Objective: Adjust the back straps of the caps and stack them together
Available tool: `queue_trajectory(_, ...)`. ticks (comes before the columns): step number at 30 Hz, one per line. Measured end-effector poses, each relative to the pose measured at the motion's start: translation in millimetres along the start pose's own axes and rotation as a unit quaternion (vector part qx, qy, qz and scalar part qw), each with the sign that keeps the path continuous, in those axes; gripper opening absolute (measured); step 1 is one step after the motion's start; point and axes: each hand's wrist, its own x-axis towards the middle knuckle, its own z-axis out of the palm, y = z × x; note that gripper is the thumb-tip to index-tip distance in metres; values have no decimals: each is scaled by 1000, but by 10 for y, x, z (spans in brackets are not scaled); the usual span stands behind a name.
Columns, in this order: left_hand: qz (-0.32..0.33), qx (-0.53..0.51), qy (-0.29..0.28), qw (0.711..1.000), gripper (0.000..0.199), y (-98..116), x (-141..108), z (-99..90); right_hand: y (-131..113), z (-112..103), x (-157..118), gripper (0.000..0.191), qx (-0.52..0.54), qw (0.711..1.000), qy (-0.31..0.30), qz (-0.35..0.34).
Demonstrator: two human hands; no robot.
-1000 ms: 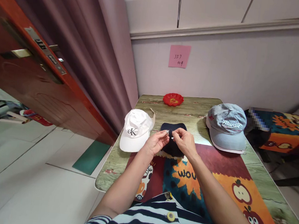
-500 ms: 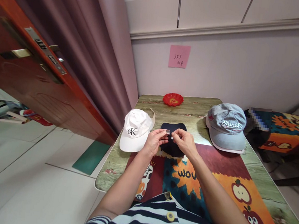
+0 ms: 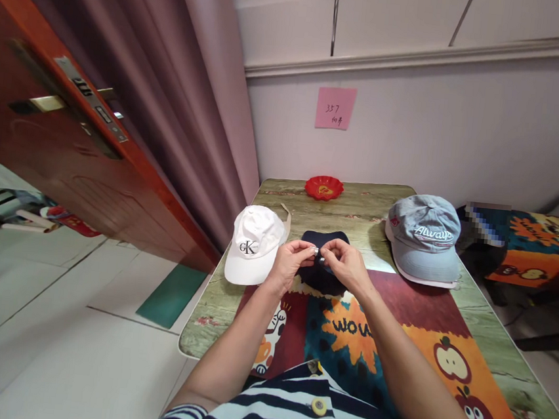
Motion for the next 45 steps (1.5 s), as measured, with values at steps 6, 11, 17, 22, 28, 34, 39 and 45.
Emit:
queue_trajectory(6,-8,2,-4,1000,35,11,-5,1,-8,-27,-2,18,19,1000,21,-4)
queue_trajectory(11,-14,3,-15,1000,37,5,-17,11,19,-13,15,20,6,1000,4,-14)
queue_trajectory(17,-21,-9,-11,1000,37,-14,-2,17,18,-44,3,31,26,999,19,-33)
queue_trajectory(22,-19,-4,-4,1000,37,20,13,-19,5,-209,-47,37,-56,998,-9,-22)
queue_trajectory(28,-42,-1,-21,999,38,24,2,-19,46,-214,-33,25,-49,998,-26,-16)
queue_trajectory(34,-53,-6,-29,998,38,-16,13,-33,30,-150,-13,27,-57,997,-25,-37)
queue_trajectory(39,-50,-9,-32,998,37,-50,15,-30,57,-105,-18,27,-21,999,-30,-26)
queue_trajectory(45,-56,27,-59,996,36,-7,18,-41,95,-135,-10,32,47,998,-27,-31)
